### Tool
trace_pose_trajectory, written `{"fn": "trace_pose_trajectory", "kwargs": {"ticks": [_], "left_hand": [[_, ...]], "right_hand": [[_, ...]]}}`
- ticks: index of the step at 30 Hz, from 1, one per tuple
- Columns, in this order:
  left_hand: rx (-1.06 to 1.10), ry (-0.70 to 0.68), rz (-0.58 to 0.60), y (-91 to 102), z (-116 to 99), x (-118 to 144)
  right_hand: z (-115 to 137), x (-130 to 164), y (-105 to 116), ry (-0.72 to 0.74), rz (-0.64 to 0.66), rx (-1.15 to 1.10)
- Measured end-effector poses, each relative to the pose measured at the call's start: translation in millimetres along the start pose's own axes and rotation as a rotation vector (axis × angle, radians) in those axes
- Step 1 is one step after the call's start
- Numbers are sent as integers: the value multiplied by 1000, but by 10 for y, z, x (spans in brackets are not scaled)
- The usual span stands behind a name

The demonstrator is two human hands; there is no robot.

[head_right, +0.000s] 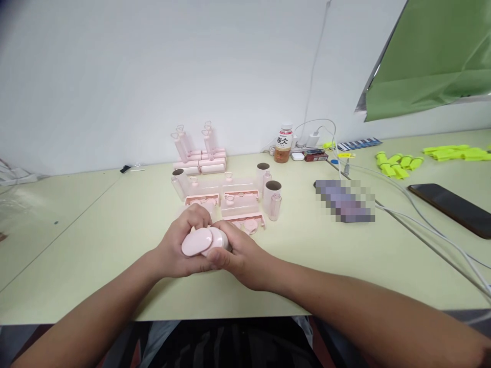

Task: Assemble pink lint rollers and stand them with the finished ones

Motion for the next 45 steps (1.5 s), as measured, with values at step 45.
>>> {"fn": "trace_pose_trajectory", "kwargs": {"ticks": [45], "left_hand": [[808,642,-309,110,711,227]], "right_hand": [[293,191,190,387,-269,720]]}}
Point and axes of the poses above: each hand's wrist, its own x-axis away from the middle knuckle, its own y-axis out of the back of the hand, z = x × y, the point moved 8 cm from there along -x, towards the middle knuckle, and after that the axes turned 6 degrees about -y, right-handed, at the moved point
